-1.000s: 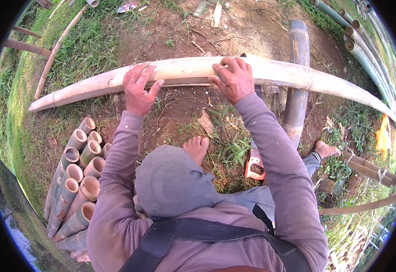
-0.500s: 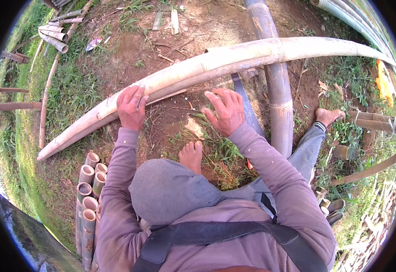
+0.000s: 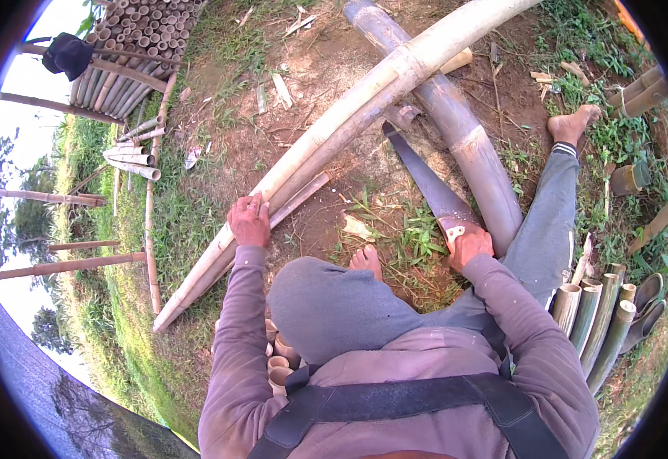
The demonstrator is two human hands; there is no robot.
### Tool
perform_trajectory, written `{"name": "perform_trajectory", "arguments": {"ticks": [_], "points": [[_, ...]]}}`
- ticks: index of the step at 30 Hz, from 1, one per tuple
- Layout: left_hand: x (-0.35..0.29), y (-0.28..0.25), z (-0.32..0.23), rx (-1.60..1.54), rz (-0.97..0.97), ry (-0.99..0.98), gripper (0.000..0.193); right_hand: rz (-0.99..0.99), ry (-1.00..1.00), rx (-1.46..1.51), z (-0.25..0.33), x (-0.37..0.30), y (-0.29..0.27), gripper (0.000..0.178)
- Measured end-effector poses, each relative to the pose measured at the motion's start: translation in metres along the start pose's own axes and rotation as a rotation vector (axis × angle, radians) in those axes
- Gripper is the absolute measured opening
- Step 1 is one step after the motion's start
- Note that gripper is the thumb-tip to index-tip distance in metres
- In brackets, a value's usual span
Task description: The person uses a hand saw to cut long bamboo poles into shorter sections. They position each pole on a makeshift sawhorse, saw through it, then move the cut piece aside and repeat the process with the remaining length.
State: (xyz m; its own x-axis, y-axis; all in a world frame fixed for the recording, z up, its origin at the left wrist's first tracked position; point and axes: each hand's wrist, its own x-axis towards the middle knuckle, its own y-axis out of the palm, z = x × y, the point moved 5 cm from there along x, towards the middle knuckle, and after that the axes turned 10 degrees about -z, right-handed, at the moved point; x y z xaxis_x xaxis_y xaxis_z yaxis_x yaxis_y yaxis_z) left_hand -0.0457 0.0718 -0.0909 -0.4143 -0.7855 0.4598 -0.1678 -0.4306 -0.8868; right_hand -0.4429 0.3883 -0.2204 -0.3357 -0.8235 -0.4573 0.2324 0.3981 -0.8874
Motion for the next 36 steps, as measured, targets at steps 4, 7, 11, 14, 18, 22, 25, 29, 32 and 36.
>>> {"name": "perform_trajectory", "arguments": {"ticks": [4,7,11,14,18,22,25,29,32,36], "points": [[0.004,0.003,0.004,0.02,0.015,0.043,0.036,-0.106,0.033,1.092,-0.021,-0.047,-0.047,0.032],[0.003,0.004,0.002,-0.006,0.022,0.035,0.036,-0.001,0.124,1.691,-0.031,-0.102,-0.094,0.025],[0.001,-0.002,-0.001,0.004,0.032,0.029,0.037,-0.526,-0.063,1.271,-0.069,-0.159,-0.141,0.031],[0.002,0.003,0.001,-0.023,0.03,0.024,0.038,-0.795,-0.375,0.949,-0.1,-0.197,-0.171,0.033],[0.006,0.005,0.0,-0.026,0.067,-0.02,0.039,-1.013,-0.228,1.008,-0.108,-0.178,-0.162,0.036],[0.003,-0.006,-0.008,0.039,0.148,-0.091,0.042,-1.039,-0.153,1.201,-0.101,-0.103,-0.165,0.037],[0.009,-0.005,-0.012,0.064,0.114,-0.055,0.041,-1.015,-0.172,1.321,-0.093,-0.058,-0.164,0.041],[0.005,-0.003,-0.009,0.037,0.026,0.046,0.039,-1.086,-0.24,1.236,-0.085,-0.035,-0.18,0.046],[0.004,-0.002,-0.006,0.007,0.033,0.046,0.04,-1.085,-0.287,1.183,-0.087,-0.029,-0.184,0.048],[0.005,-0.002,-0.006,0.013,0.027,0.127,0.042,-1.051,-0.286,1.206,-0.089,-0.033,-0.184,0.048]]}}
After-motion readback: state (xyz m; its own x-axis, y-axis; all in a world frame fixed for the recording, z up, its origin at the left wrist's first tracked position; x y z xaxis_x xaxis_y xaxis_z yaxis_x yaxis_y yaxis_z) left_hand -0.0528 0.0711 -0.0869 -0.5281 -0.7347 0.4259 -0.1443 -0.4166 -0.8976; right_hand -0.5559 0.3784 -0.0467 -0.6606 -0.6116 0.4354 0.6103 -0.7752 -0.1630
